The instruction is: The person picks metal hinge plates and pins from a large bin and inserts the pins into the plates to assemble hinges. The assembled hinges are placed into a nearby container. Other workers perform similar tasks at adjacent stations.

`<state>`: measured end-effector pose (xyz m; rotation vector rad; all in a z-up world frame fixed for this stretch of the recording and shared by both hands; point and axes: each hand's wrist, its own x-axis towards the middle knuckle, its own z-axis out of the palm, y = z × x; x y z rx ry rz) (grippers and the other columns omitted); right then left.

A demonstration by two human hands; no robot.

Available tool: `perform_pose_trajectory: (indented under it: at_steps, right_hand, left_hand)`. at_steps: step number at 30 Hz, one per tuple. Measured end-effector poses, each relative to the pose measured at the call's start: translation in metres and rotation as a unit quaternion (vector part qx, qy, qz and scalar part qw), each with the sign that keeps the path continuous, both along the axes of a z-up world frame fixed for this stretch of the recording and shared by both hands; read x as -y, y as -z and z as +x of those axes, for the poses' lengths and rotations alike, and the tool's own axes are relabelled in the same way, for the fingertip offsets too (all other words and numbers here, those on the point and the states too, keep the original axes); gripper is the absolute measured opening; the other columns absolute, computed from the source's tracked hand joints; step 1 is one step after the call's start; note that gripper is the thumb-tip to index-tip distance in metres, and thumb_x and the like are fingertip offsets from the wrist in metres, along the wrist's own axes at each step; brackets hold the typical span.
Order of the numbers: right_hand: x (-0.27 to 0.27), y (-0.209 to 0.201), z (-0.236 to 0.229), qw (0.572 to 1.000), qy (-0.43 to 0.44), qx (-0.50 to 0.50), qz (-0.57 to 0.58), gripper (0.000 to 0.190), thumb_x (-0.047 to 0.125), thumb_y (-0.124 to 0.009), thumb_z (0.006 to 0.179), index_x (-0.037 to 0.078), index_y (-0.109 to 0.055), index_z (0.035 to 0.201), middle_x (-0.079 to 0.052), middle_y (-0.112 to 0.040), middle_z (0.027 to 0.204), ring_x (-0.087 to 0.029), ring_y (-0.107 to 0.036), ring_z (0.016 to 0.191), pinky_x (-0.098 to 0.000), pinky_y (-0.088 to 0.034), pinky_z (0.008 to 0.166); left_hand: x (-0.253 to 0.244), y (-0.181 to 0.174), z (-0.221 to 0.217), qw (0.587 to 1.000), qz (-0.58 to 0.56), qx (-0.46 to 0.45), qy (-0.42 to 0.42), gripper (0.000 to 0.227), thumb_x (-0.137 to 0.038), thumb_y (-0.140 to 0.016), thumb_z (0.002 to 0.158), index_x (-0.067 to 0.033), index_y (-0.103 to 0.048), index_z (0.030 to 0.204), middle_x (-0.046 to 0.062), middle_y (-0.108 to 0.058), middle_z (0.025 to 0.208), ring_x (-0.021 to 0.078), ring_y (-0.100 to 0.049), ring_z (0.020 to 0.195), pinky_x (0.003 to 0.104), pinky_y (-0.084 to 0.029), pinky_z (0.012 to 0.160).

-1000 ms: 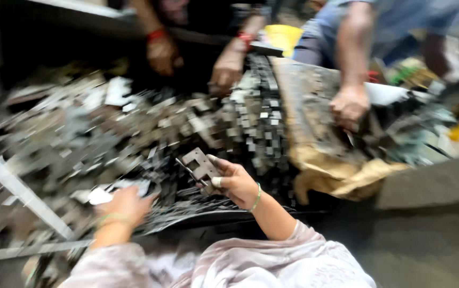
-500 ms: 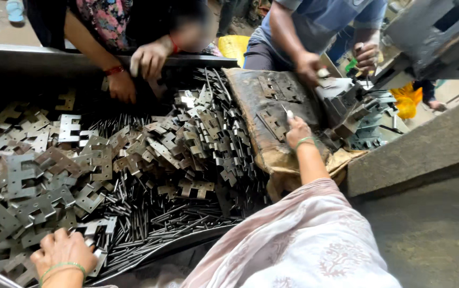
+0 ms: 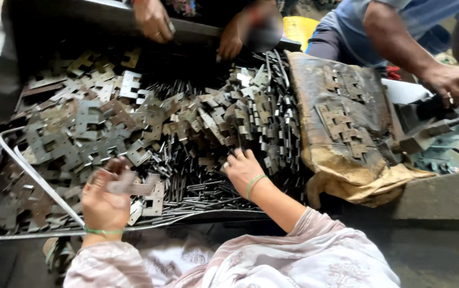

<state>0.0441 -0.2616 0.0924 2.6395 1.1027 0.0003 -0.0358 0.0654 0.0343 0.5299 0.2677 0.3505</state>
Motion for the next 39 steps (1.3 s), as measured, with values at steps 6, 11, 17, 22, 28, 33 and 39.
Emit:
perform_pose_trajectory:
  at_steps: [6, 11, 17, 22, 28, 33, 39]
  right_hand:
    - [0.010, 0.022, 0.001, 0.998, -0.033, -0.018, -0.057, 0.036, 0.011, -0.070, 0.078, 0.008, -0.068, 0.114, -0.011, -0.061, 0.118, -0.032, -0.051, 0.120, -0.0474, -0.040, 0.095]
    - [0.022, 0.025, 0.003, 0.997, -0.040, -0.046, 0.045, 0.046, 0.009, -0.073, 0.065, 0.003, -0.068, 0.110, -0.013, -0.061, 0.127, -0.034, -0.053, 0.122, -0.0462, -0.043, 0.097]
    - [0.024, 0.008, -0.018, 0.940, 0.032, -0.076, 0.331, 0.040, -0.008, -0.065, 0.082, 0.004, -0.067, 0.120, -0.015, -0.067, 0.117, -0.035, -0.069, 0.096, -0.0397, -0.057, 0.081]
    - [0.033, 0.003, -0.029, 0.904, 0.043, -0.124, 0.406, 0.048, -0.016, -0.063, 0.077, 0.006, -0.070, 0.119, -0.014, -0.071, 0.112, -0.030, -0.073, 0.094, -0.0340, -0.061, 0.080]
    - [0.057, 0.012, -0.020, 0.755, 0.154, -0.260, 0.582, 0.047, -0.010, -0.076, 0.079, 0.002, -0.067, 0.123, -0.013, -0.075, 0.104, -0.020, -0.073, 0.092, -0.0331, -0.060, 0.082]
    - [0.040, 0.004, -0.008, 0.338, 0.280, -0.418, 0.795, 0.044, -0.004, -0.066, 0.087, -0.002, -0.059, 0.130, -0.014, -0.072, 0.102, -0.024, -0.072, 0.089, -0.0412, -0.064, 0.080]
    - [-0.012, 0.002, -0.025, 0.436, 0.275, -0.496, 0.699, 0.072, -0.012, -0.060, 0.083, 0.011, -0.045, 0.150, -0.016, -0.069, 0.113, -0.025, -0.072, 0.097, -0.0383, -0.063, 0.084]
  left_hand:
    - [-0.030, -0.027, 0.012, 0.988, -0.142, -0.043, -0.042, 0.008, -0.015, -0.069, 0.092, -0.0073, -0.069, 0.092, 0.008, -0.067, 0.086, 0.0261, -0.069, 0.088, 0.044, -0.060, 0.089]
    - [0.043, 0.024, 0.039, 0.761, 0.577, -0.220, 0.198, 0.013, -0.017, -0.078, 0.084, -0.0087, -0.075, 0.093, 0.007, -0.077, 0.086, 0.0206, -0.073, 0.076, 0.033, -0.058, 0.071]
    - [0.111, 0.088, 0.056, 0.293, 0.906, 0.016, 0.305, 0.017, -0.012, -0.062, 0.091, -0.0111, -0.078, 0.094, 0.010, -0.073, 0.108, 0.0307, -0.068, 0.106, 0.043, -0.056, 0.086]
    - [0.106, 0.080, 0.059, 0.244, 0.926, 0.034, 0.287, 0.016, -0.015, -0.062, 0.091, -0.0129, -0.077, 0.093, 0.008, -0.070, 0.107, 0.0282, -0.065, 0.106, 0.041, -0.054, 0.089]
    - [0.022, 0.053, 0.062, 0.464, 0.874, 0.004, 0.147, 0.009, -0.012, -0.066, 0.085, -0.0115, -0.070, 0.093, 0.005, -0.069, 0.099, 0.0262, -0.067, 0.097, 0.039, -0.055, 0.085]
    - [-0.008, 0.036, 0.038, 0.854, 0.465, -0.180, 0.147, 0.019, -0.028, -0.059, 0.103, -0.0112, -0.069, 0.105, 0.008, -0.070, 0.096, 0.0253, -0.062, 0.086, 0.041, -0.053, 0.070]
    - [0.042, 0.017, 0.019, 0.976, -0.190, -0.081, 0.070, 0.026, -0.026, -0.052, 0.109, -0.0028, -0.062, 0.115, 0.014, -0.072, 0.108, 0.0246, -0.068, 0.100, 0.036, -0.057, 0.093]
